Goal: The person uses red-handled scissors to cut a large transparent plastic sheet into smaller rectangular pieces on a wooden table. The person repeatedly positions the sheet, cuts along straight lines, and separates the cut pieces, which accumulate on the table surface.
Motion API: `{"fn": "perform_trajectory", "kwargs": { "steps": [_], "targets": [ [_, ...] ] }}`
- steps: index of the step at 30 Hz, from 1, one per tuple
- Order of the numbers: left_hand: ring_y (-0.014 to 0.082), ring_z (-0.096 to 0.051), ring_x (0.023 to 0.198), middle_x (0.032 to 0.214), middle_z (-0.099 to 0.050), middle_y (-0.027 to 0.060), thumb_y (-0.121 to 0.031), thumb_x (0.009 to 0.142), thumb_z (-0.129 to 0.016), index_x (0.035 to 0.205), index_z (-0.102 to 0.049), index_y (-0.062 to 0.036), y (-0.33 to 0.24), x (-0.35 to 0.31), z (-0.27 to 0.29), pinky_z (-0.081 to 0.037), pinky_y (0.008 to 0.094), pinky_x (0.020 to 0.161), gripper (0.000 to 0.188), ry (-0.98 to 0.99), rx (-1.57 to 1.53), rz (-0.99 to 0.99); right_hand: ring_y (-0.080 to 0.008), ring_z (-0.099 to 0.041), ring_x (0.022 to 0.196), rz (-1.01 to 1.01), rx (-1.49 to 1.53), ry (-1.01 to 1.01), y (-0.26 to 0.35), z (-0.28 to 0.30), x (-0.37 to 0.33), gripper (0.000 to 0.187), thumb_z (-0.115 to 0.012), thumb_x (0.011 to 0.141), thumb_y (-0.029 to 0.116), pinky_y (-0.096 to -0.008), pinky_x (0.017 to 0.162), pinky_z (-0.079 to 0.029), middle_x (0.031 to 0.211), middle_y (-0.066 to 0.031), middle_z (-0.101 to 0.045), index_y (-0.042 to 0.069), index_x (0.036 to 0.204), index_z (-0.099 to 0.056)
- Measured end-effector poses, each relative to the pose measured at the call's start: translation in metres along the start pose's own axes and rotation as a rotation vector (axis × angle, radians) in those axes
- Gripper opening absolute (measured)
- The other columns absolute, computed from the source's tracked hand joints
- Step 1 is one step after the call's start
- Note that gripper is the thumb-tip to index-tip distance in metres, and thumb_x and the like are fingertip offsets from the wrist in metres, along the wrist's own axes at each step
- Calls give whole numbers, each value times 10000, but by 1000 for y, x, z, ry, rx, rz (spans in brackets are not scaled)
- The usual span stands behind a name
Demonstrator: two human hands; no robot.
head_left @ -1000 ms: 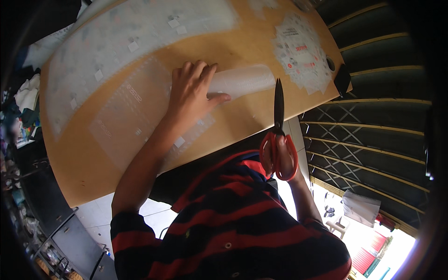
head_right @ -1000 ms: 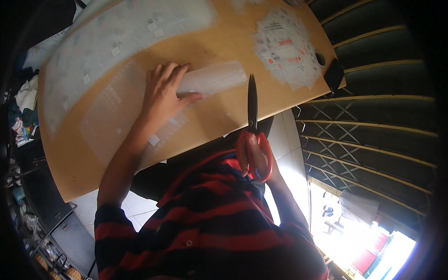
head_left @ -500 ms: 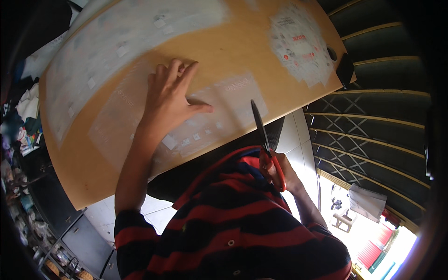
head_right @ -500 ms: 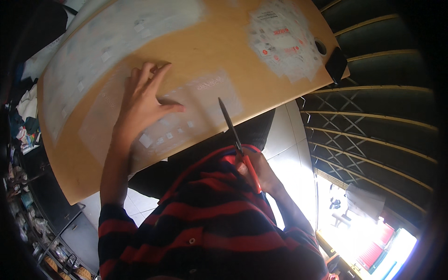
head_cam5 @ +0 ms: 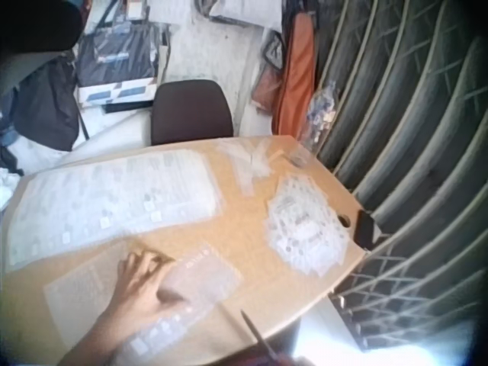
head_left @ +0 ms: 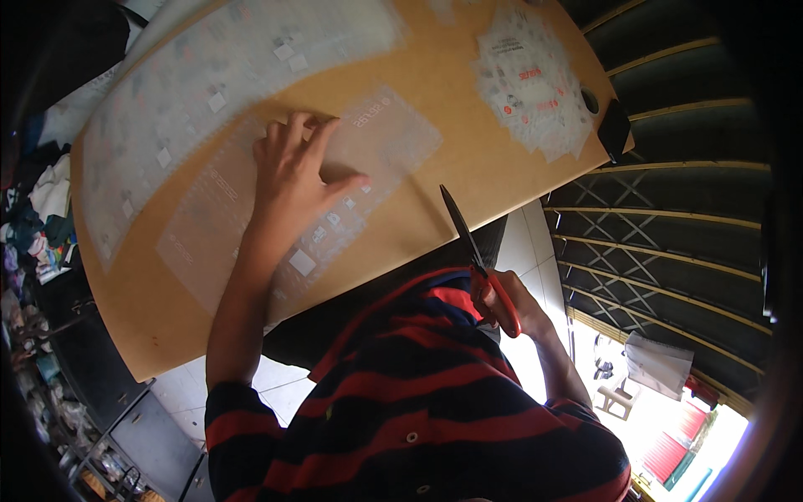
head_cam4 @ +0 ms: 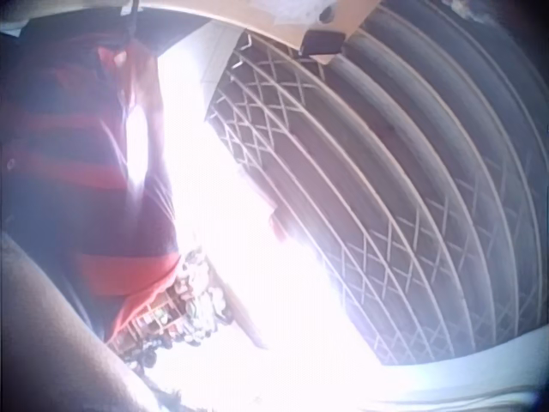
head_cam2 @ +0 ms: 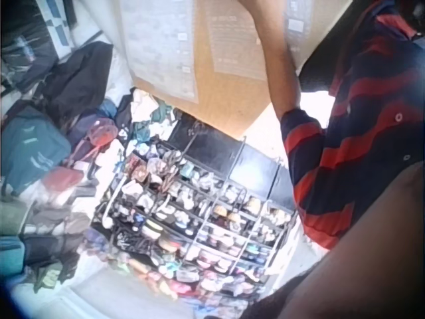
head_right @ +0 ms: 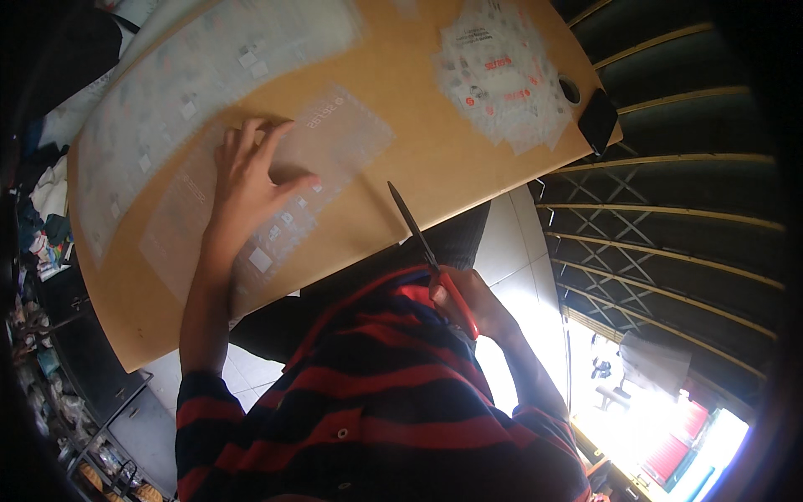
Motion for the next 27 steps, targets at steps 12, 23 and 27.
{"fn": "perform_trajectory", "kwargs": {
  "steps": [12,23,27],
  "targets": [
    [323,-523,1032,1076,-576,132,-240,727,-814,1306,-529,-89,-1,0,-7,-381,456,930,663,61,-149,43,-212,-590,602,-20,-48,181,-10,-12,13,683,-447,908,699,-355,553,-467,680,-83,-542,25,844,-536],
    [95,-594,823,925,-614,21,-45,828,-721,1211,-581,-77,19,5,4,-460,244,757,409,333,-957,406,-272,-601,697,138,-120,103,3,-12,15,614,-518,914,634,-388,641,-475,733,-108,-563,20,907,-545],
    [63,-561,790,932,-597,-9,-41,869,-673,1276,-554,-74,29,1,-11,-452,224,718,425,494,-978,303,-278,-597,707,143,-160,107,8,-12,16,576,-561,909,594,-380,656,-475,758,-117,-567,21,948,-528]
  ]
}}
Point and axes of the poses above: each hand's wrist, its own x-axis towards the middle knuckle, its own z-axis out of the back of the hand, y = z × x, the point moved 6 cm from there along x, towards the middle knuckle
